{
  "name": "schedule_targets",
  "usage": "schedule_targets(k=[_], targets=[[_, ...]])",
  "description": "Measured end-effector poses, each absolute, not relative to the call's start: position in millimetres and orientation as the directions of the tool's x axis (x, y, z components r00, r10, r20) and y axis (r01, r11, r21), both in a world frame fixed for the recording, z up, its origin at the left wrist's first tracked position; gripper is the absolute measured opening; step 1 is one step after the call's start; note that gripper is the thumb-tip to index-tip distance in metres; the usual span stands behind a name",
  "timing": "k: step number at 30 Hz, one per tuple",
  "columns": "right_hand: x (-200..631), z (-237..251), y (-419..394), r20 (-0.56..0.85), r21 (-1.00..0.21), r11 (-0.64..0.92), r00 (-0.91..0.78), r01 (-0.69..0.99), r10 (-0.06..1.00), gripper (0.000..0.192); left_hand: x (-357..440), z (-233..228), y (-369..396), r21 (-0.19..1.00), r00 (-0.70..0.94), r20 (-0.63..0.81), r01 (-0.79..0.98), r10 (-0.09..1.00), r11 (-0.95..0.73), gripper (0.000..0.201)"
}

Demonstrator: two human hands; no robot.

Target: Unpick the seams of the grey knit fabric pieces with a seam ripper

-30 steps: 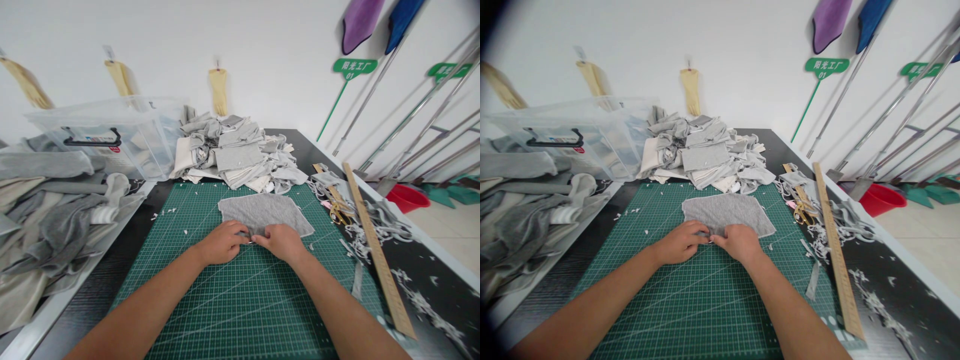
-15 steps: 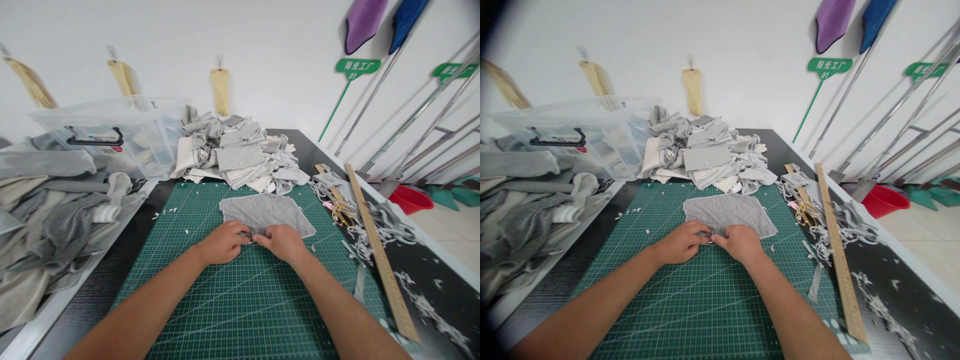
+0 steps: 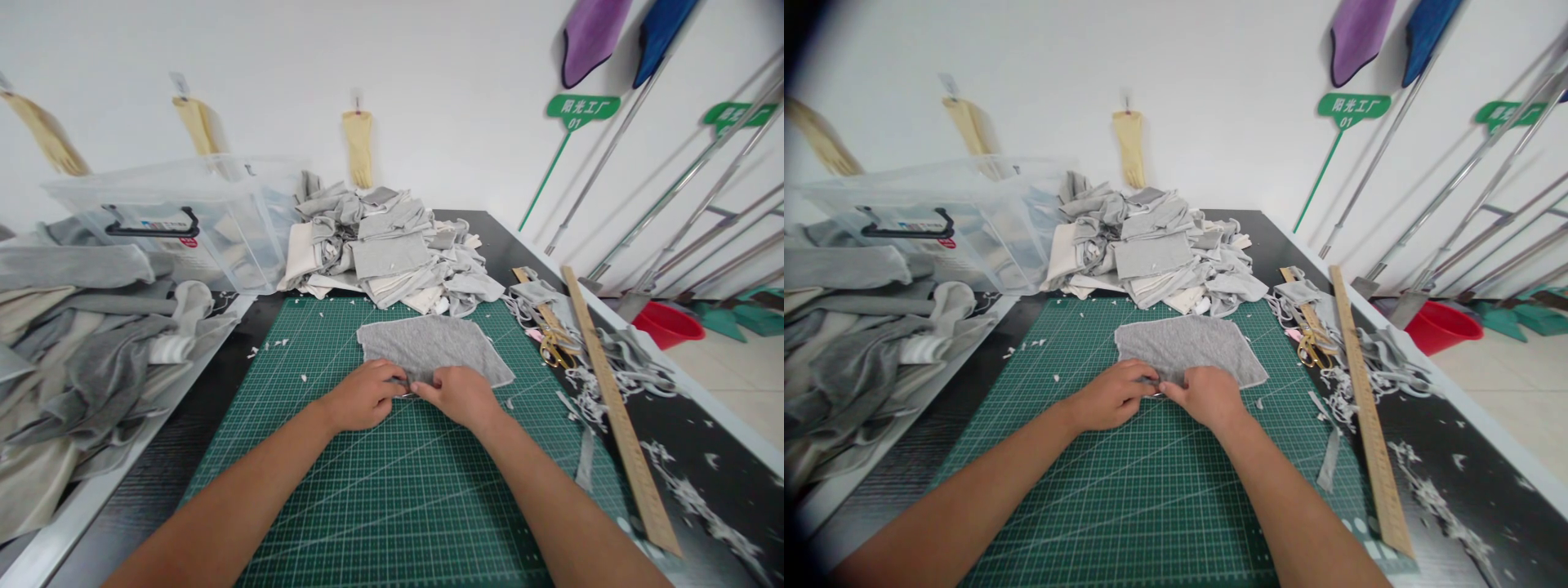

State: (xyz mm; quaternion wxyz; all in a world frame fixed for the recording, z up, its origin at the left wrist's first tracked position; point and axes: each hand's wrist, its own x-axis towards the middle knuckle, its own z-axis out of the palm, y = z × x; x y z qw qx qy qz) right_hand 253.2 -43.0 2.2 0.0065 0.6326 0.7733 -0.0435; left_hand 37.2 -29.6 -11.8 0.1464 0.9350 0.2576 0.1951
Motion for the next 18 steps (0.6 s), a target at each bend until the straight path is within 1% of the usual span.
schedule_targets(k=[5, 18], targets=[[251.6, 0.6, -43.8, -0.068, -0.038, 0.193, -0.196, 0.980, 0.978, 0.068, 36.8, -13.1, -29.2, 0.364, 0.792, 0.294, 0.424, 0.534, -0.829, 0.037], [246.1, -1.8, -45.9, -0.075, -0.004, 0.182, -0.182, 0.983, 0.980, 0.065, 36.8, -13.0, -29.4, 0.354, 0.792, 0.291, 0.432, 0.537, -0.829, 0.036]])
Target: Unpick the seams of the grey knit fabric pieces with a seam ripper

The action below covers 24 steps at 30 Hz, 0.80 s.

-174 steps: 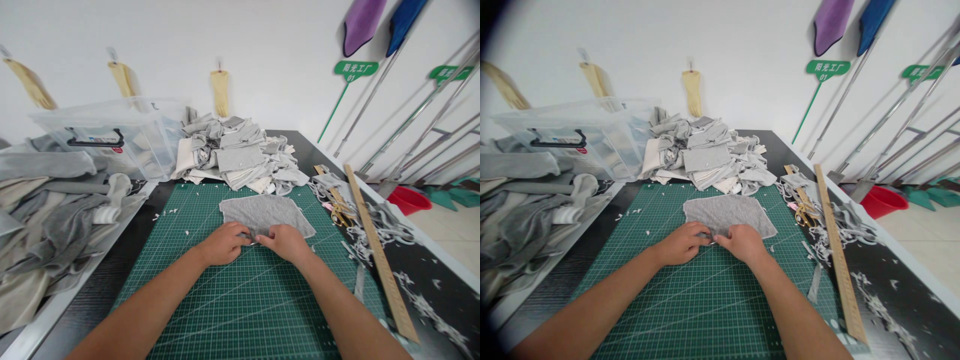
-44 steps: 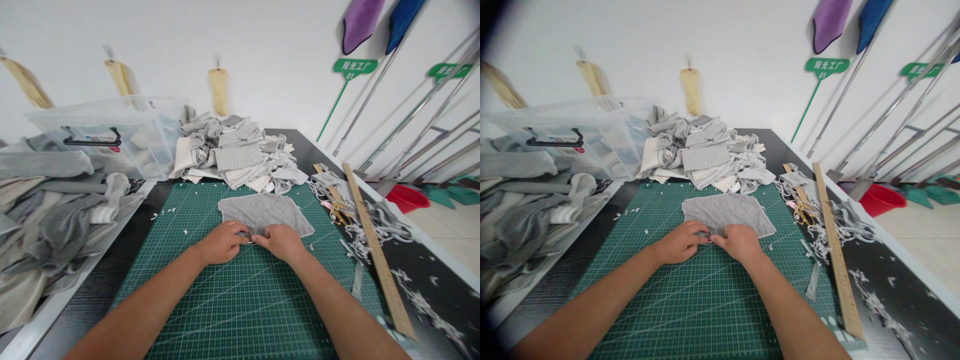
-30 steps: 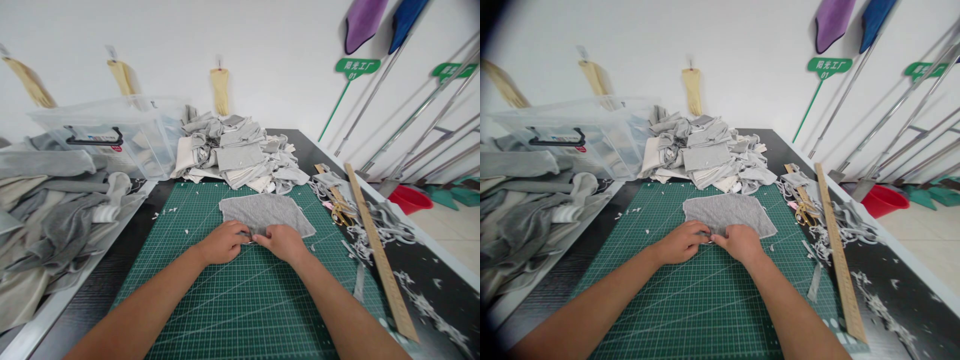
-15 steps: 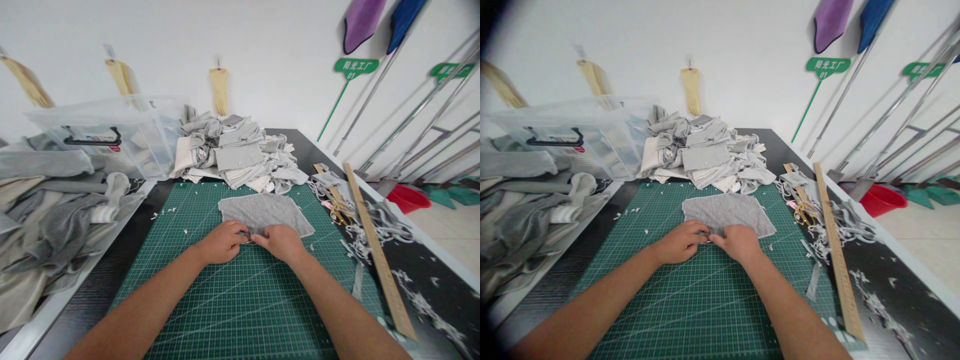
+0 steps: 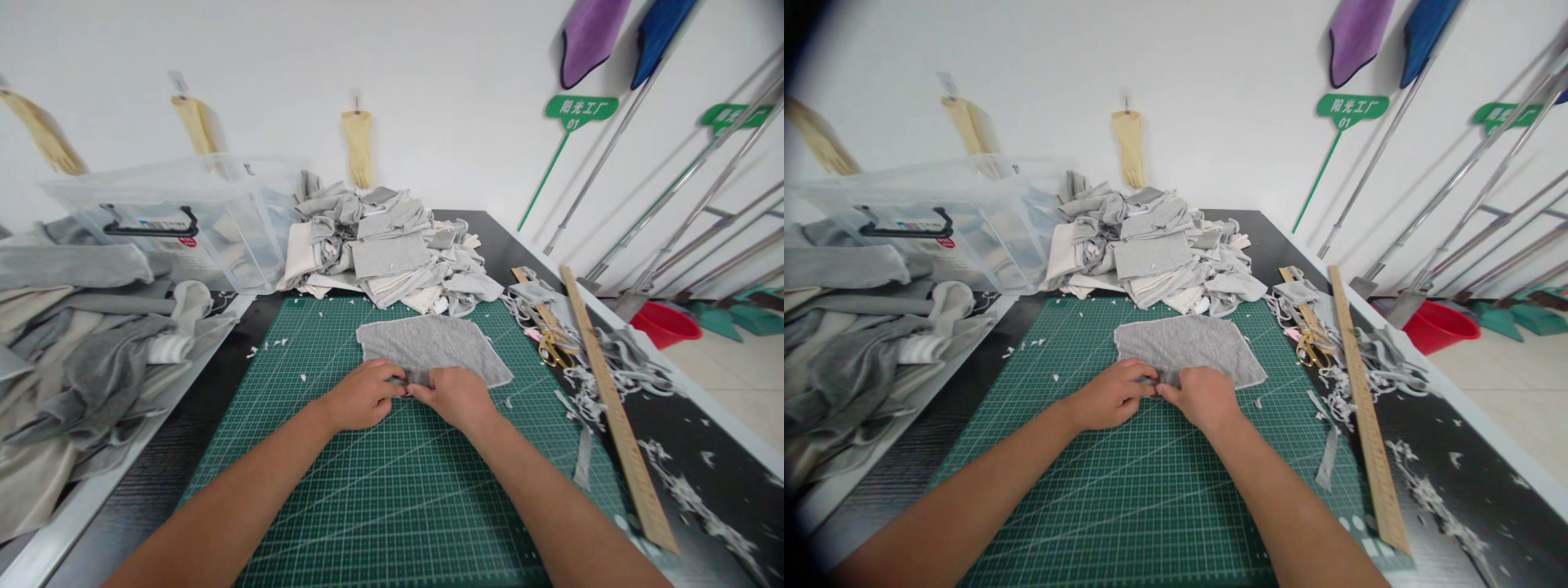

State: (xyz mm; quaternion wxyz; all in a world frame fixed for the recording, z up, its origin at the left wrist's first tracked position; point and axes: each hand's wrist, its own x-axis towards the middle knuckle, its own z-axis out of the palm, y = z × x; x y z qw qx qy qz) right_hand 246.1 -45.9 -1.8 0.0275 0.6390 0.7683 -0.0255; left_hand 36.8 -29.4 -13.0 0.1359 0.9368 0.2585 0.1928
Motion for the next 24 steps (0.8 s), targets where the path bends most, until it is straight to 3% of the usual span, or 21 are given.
schedule_targets(k=[17, 24], targets=[[250.3, -3.8, -47.4, 0.029, -0.054, 0.187, -0.186, 0.981, 0.982, 0.064, 36.1, -14.2, -28.0, 0.372, 0.789, 0.302, 0.419, 0.535, -0.828, 0.036], [253.1, -0.2, -45.3, -0.027, -0.109, 0.177, -0.180, 0.978, 0.983, 0.062, 36.2, -13.6, -27.8, 0.381, 0.790, 0.298, 0.416, 0.535, -0.826, 0.038]])
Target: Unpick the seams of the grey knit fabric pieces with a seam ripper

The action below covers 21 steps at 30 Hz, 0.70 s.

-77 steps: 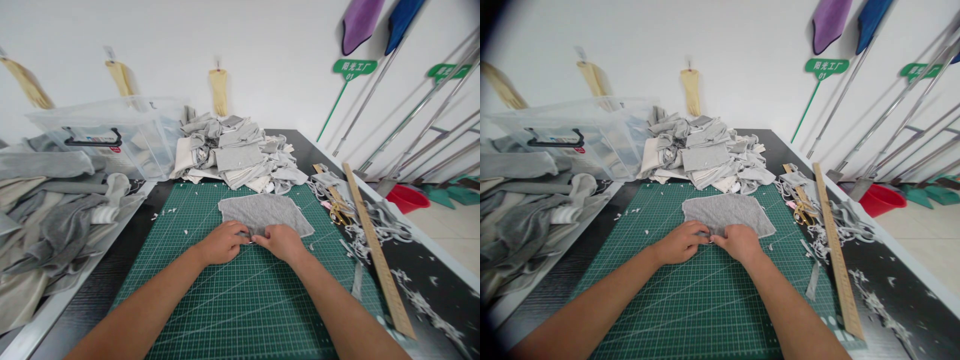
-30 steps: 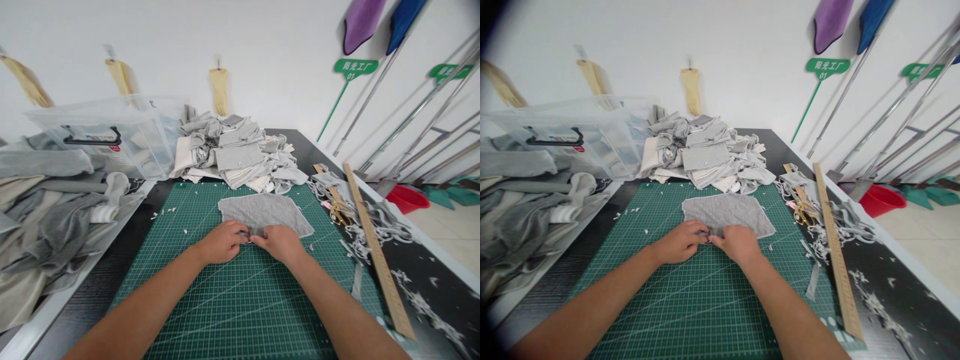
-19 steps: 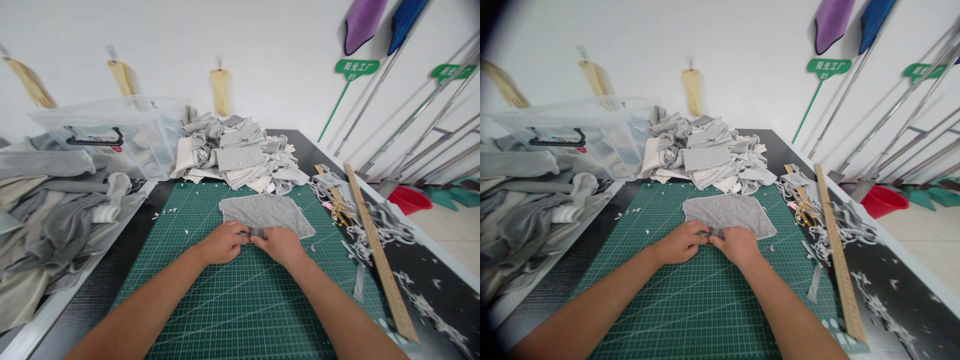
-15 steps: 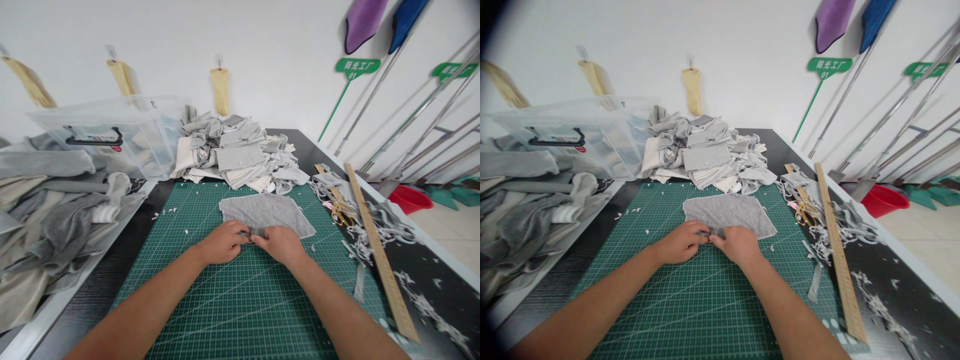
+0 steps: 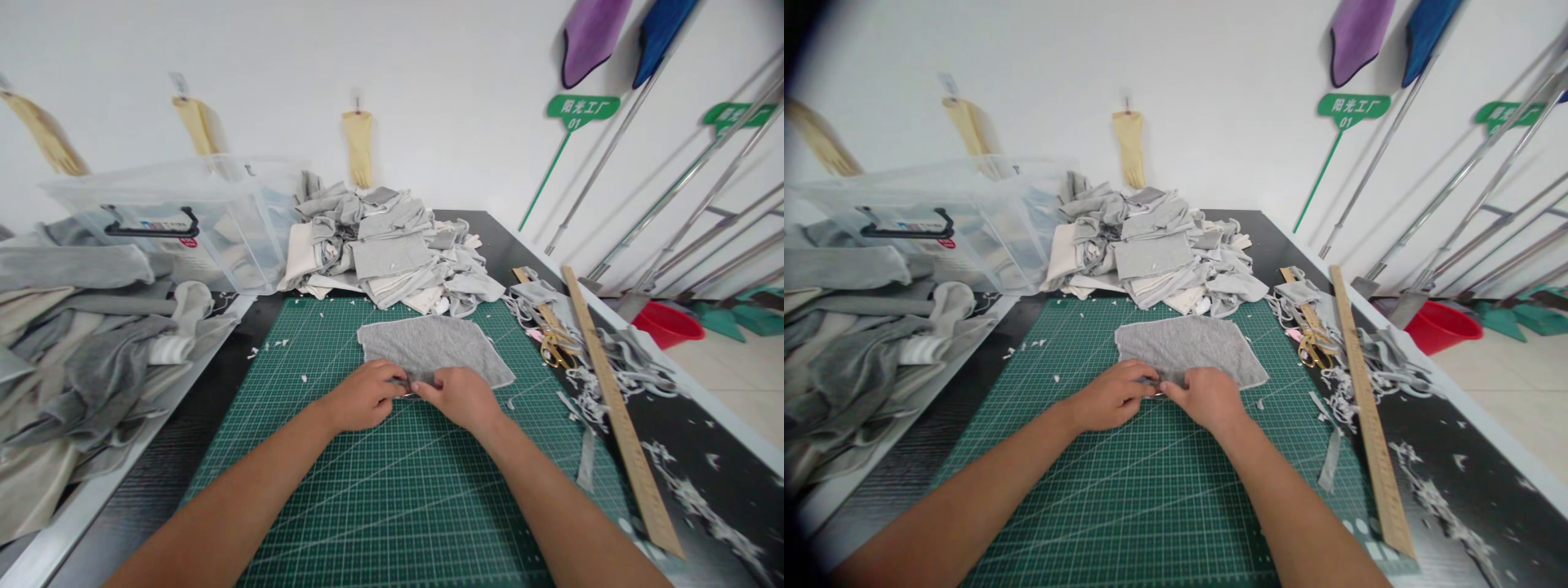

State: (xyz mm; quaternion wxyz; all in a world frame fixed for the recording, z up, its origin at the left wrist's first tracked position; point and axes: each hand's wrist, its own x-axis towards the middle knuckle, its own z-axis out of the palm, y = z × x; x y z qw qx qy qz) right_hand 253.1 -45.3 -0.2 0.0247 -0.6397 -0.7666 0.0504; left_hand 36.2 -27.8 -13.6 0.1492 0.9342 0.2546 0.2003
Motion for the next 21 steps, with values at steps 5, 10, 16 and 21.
schedule_targets(k=[5, 10, 16, 21], targets=[[254.2, 2.5, -44.3, -0.062, -0.141, 0.170, -0.180, 0.975, 0.982, 0.061, 36.1, -14.8, -28.1, 0.386, 0.787, 0.303, 0.414, 0.537, -0.824, 0.038], [254.8, 5.8, -44.8, -0.063, -0.152, 0.189, -0.200, 0.970, 0.978, 0.061, 36.0, -14.6, -28.2, 0.395, 0.779, 0.299, 0.425, 0.552, -0.814, 0.038], [256.4, 7.6, -44.5, -0.064, -0.161, 0.179, -0.191, 0.971, 0.980, 0.061, 35.9, -13.9, -28.7, 0.431, 0.764, 0.326, 0.404, 0.556, -0.807, 0.037], [256.0, 5.8, -44.0, -0.040, -0.149, 0.170, -0.177, 0.974, 0.983, 0.059, 33.4, -15.7, -29.1, 0.462, 0.726, 0.360, 0.407, 0.586, -0.788, 0.027]])
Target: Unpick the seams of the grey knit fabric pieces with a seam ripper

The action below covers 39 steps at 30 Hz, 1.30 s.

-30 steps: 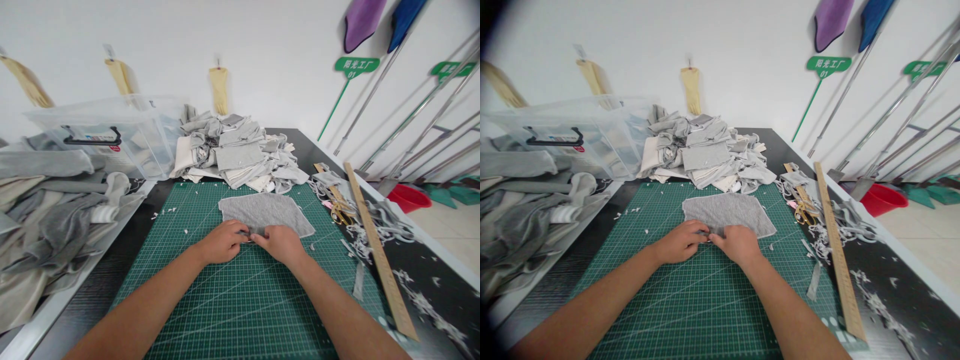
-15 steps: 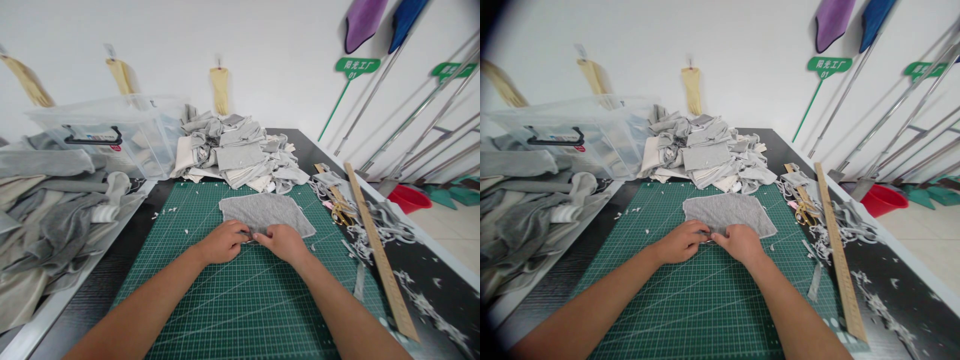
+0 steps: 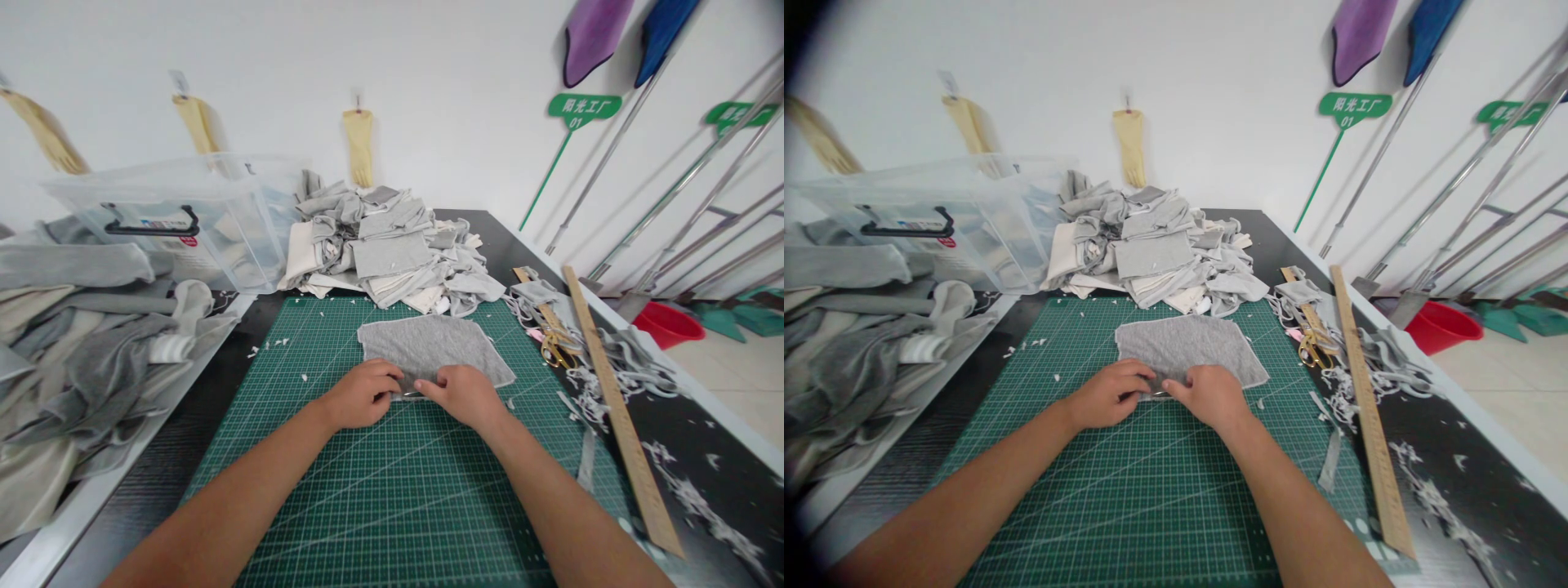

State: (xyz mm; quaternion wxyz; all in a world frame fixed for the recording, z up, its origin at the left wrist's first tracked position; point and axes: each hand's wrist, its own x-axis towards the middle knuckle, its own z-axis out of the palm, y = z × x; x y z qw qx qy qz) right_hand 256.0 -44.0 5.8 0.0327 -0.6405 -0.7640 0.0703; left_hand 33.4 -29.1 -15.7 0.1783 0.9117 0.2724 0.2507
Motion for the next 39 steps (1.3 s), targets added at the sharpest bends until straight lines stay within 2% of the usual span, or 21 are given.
schedule_targets(k=[7, 17, 28, 39], targets=[[253.0, 5.6, -45.1, -0.048, -0.122, 0.172, -0.179, 0.978, 0.983, 0.060, 32.0, -17.8, -29.1, 0.433, 0.747, 0.368, 0.390, 0.554, -0.813, 0.026], [251.4, 6.1, -45.9, -0.061, -0.111, 0.172, -0.180, 0.979, 0.982, 0.060, 33.1, -16.3, -28.9, 0.437, 0.747, 0.362, 0.393, 0.558, -0.809, 0.026], [254.4, 6.1, -44.4, -0.065, -0.150, 0.186, -0.198, 0.971, 0.978, 0.061, 33.3, -15.7, -28.5, 0.441, 0.749, 0.362, 0.388, 0.556, -0.810, 0.024], [251.7, 5.8, -45.9, -0.068, -0.115, 0.170, -0.178, 0.979, 0.982, 0.060, 33.5, -16.4, -27.9, 0.434, 0.749, 0.364, 0.390, 0.554, -0.812, 0.026]])
